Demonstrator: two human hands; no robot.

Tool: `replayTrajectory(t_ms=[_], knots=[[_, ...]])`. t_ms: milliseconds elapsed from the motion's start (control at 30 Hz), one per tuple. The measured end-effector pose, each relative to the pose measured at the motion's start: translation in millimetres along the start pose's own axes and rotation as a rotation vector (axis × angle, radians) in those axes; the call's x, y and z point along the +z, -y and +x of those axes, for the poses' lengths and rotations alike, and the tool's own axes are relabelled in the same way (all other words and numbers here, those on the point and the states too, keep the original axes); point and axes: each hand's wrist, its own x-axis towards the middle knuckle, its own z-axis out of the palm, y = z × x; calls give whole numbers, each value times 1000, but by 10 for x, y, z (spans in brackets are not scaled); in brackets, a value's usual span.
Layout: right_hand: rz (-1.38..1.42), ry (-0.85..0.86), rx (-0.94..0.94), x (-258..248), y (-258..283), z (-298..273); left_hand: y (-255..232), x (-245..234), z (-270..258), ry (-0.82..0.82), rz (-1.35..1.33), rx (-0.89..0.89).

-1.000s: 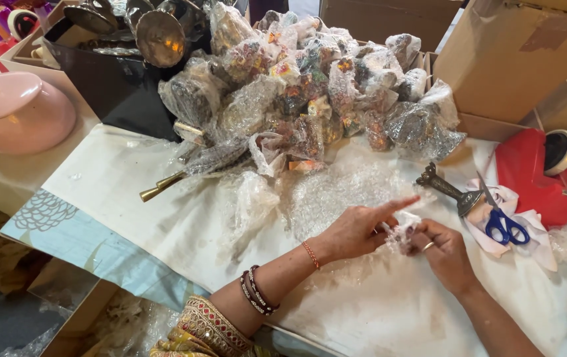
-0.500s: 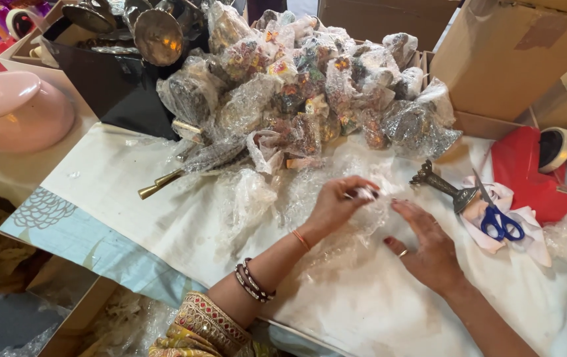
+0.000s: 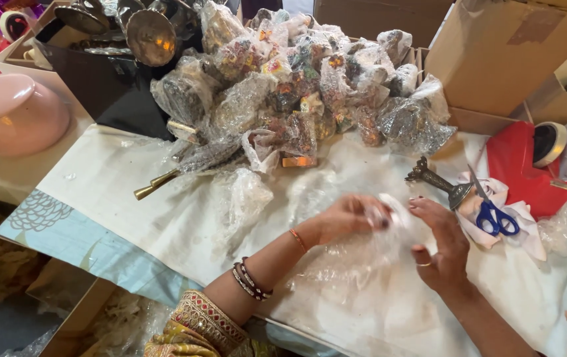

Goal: The recorder unwraps bubble wrap from various small decorative items and organizes them on a table.

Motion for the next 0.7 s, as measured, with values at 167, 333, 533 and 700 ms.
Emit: replayTrajectory(t_ms=[167,333,533,700], knots=[[326,24,201,50,-331,-205,-205,347,-117,345,307,-169],[432,283,653,162,-503,-249,-221,255,-128,381,257,-157],[-105,503,205,242,-608,-328,-257,134,-55,194,290,-36],[-448,847,399,300,-518,-233,-657,212,-99,-142,853,221]])
